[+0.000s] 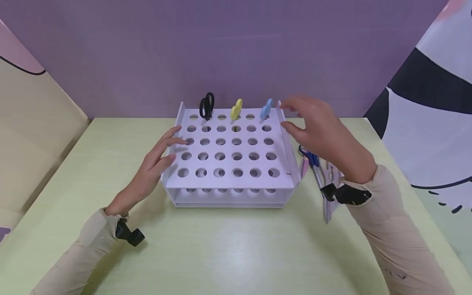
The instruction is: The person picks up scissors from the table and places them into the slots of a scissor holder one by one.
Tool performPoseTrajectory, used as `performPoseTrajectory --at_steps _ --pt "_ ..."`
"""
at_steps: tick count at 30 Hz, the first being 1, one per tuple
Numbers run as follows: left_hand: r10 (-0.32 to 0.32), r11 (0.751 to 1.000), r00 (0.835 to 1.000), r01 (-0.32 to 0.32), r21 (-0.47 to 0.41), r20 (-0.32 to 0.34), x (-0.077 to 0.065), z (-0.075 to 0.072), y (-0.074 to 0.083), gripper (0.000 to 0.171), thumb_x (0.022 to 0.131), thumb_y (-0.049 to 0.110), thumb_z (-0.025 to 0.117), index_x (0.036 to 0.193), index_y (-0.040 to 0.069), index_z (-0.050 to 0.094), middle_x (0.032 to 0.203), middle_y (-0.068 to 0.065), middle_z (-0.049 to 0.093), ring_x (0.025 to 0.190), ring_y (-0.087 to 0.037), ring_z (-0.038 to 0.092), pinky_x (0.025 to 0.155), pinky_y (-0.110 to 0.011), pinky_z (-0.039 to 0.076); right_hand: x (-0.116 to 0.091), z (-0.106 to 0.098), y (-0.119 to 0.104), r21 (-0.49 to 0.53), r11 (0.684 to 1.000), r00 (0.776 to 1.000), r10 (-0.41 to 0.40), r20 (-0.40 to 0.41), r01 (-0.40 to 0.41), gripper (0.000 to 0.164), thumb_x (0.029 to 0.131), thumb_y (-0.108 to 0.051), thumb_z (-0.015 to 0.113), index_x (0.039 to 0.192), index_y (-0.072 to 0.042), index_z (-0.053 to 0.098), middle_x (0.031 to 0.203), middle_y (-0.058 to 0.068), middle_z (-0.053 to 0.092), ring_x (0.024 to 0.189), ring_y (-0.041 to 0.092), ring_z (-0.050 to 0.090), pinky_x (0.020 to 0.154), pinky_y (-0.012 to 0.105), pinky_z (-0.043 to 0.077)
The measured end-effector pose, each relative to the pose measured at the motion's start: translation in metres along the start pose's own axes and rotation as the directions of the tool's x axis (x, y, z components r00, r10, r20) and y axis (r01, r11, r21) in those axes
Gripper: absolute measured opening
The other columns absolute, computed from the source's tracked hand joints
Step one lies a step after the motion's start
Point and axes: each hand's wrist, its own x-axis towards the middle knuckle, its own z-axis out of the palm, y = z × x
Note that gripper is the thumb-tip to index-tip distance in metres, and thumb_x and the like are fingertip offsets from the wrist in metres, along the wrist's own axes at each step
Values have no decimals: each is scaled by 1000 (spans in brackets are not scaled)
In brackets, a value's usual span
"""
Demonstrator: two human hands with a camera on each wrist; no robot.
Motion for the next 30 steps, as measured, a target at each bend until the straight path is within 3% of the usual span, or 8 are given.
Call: performPoseTrajectory --at_steps 7,15,22,30 --pt "-5 1000 1000 5 1 3 0 1 -3 31 102 11 44 130 6 56 163 2 25 144 -20 31 95 -23 47 -20 7 16 7 996 995 91 -48 -90 46 94 -15 68 137 -6 55 130 20 60 112 41 59 88 61 49" --pt "5 1000 1000 -5 0 -8 1 1 -4 32 102 11 43 129 3 56 162 1 26 145 -21 31 95 -24 47 -32 22 32 55 991 981 131 -140 -125 38 92 -9 69 128 -1 59 123 19 63 113 37 58 90 57 50" --pt "14 1000 1000 -14 -11 -8 2 3 -8 31 101 10 43 129 4 56 162 0 26 145 -22 31 96 -25 47 -33 35 62 21 980 977 198 -80 -196 39 94 -11 66 129 2 55 123 26 60 111 43 57 89 61 49" --pt "20 1000 1000 -20 8 -9 2 2 -9 32 101 10 43 129 5 57 162 3 26 147 -21 27 94 -24 48 -28 56 98 2 956 954 294 62 -294 46 97 -16 62 136 3 49 128 31 55 115 49 53 90 64 47"
